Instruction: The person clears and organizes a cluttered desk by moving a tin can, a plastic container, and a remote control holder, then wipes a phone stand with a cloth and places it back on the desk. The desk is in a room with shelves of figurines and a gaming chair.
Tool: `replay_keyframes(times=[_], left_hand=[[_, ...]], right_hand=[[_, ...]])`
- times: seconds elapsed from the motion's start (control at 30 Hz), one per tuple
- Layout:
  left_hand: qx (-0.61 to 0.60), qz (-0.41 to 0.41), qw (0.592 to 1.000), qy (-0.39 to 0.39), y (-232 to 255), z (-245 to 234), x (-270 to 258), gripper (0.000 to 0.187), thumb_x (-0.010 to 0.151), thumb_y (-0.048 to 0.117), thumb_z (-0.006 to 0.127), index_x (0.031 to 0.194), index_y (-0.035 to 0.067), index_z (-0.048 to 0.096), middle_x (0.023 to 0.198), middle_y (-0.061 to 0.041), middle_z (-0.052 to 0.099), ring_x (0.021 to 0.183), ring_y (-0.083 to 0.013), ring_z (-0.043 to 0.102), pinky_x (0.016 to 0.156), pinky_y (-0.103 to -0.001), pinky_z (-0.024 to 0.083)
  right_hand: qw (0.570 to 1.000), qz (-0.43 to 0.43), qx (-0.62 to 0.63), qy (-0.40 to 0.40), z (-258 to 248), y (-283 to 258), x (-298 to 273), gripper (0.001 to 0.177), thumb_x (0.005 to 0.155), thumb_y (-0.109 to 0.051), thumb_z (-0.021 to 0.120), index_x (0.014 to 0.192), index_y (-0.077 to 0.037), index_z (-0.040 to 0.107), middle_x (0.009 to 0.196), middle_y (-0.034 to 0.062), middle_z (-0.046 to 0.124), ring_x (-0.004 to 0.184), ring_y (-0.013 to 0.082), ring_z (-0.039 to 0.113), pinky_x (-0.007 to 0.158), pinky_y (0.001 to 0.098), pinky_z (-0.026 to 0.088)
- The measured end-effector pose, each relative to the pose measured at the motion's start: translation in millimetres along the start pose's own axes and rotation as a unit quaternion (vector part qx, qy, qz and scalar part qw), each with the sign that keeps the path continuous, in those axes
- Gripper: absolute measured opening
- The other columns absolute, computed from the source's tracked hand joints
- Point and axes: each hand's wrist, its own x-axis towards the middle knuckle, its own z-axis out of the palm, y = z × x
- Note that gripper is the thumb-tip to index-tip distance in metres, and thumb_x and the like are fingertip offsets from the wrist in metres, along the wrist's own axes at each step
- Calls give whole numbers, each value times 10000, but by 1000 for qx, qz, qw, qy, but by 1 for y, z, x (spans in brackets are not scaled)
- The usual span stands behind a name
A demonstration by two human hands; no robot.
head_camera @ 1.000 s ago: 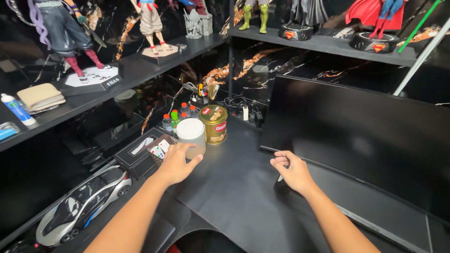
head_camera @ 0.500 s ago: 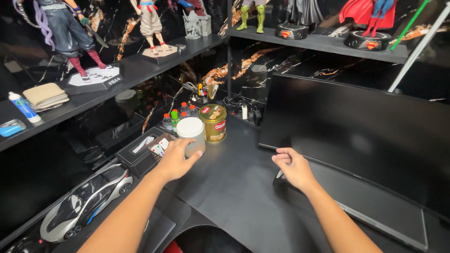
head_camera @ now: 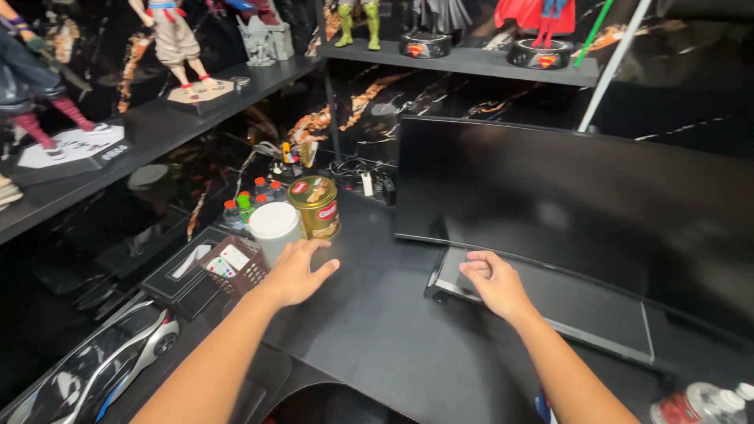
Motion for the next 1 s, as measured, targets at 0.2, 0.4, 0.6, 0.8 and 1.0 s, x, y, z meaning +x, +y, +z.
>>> replay_keyframes(times=[0.2, 0.4, 0.6, 0.8, 1.0], left_hand=[[3, 13, 999, -37, 8, 8, 14, 499, 892, 479, 529, 1312, 209, 512, 1292, -95, 546, 1264, -281, 462, 1087, -429, 352], [10, 16, 998, -60, -1, 3, 39, 507, 891, 493, 524, 1316, 216, 511, 1296, -83, 551, 1261, -255, 475, 1082, -405, 371], [3, 14, 998, -63, -32, 1, 65, 507, 897, 487, 523, 1326, 220, 497, 1340, -59, 511, 1289, -256, 430, 1096, -406, 340], [50, -13, 999, -4, -91, -6, 111, 586, 880, 487, 546, 1391, 242, 397, 1372, -32, 419, 1334, -245, 331, 1117, -411, 294], [9, 6, 996, 93, -144, 8, 160, 680, 823, 486, 620, 1377, 140, 431, 1342, -122, 451, 1280, -339, 397, 1063, -459, 348]], right_hand=[[999, 35, -1, 23, -10, 10, -1, 407, 774, -230, 685, 1158, -99, 661, 1026, 110, 736, 1002, 212, 685, 863, 358, 525], [997, 56, -13, 44, -5, 11, 15, 401, 772, -254, 693, 1148, -116, 670, 998, 89, 740, 971, 199, 689, 858, 361, 526], [996, 72, -32, 40, 19, -2, 40, 416, 786, -313, 697, 1154, -119, 680, 990, 78, 744, 966, 211, 686, 856, 368, 525], [999, 38, -27, 17, 79, -22, 80, 386, 782, -290, 704, 1128, -119, 692, 974, 91, 750, 964, 249, 688, 867, 387, 524], [999, 19, -39, -15, 136, -80, 105, 378, 777, -279, 691, 1122, -126, 682, 979, 78, 752, 954, 246, 696, 872, 380, 528]])
